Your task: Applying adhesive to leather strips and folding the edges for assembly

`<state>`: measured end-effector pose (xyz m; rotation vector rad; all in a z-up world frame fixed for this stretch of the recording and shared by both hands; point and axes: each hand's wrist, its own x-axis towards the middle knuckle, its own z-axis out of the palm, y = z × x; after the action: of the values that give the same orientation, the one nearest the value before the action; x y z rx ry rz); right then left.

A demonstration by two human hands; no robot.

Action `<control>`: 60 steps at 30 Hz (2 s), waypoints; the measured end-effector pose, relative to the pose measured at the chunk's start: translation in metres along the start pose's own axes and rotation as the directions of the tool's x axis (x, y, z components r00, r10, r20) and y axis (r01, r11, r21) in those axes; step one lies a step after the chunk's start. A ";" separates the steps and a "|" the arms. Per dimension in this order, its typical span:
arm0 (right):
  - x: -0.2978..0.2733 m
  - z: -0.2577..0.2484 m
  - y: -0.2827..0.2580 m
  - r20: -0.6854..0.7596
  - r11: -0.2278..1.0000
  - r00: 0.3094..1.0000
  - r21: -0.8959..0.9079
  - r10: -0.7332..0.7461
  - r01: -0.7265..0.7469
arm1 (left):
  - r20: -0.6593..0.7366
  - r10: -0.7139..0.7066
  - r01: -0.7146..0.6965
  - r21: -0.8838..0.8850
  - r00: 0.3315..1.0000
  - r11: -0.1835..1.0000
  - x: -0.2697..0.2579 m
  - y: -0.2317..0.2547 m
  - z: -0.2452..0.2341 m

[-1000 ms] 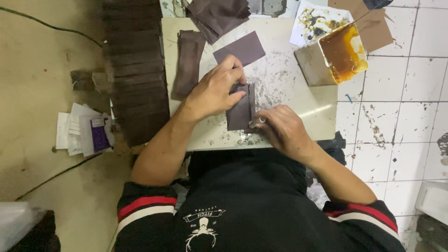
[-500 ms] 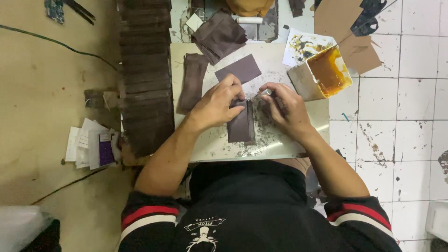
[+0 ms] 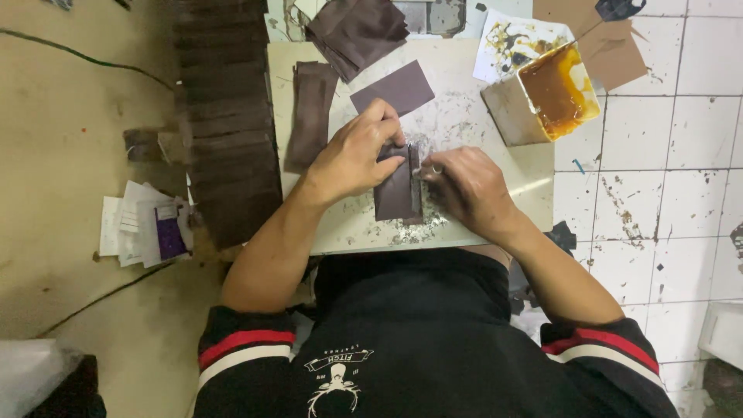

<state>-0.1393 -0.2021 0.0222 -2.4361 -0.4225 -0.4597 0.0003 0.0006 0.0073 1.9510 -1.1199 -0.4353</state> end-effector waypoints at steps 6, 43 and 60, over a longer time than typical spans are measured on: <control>-0.032 -0.008 -0.024 0.048 0.998 0.997 0.034 -0.056 0.054 | 0.000 0.002 -0.002 -0.008 1.000 1.000 0.000 -0.001 0.002; -0.013 0.001 -0.021 0.052 0.994 0.999 0.106 0.007 -0.012 | -0.003 -0.007 0.007 0.002 1.000 1.000 -0.001 0.005 0.002; -0.021 -0.003 -0.011 0.079 0.996 0.997 0.092 -0.010 0.003 | -0.049 0.016 -0.016 0.014 0.999 1.000 -0.002 -0.008 0.014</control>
<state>-0.1626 -0.1993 0.0212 -2.3700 -0.4751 -0.3396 -0.0056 -0.0024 -0.0082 1.9526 -1.1091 -0.3703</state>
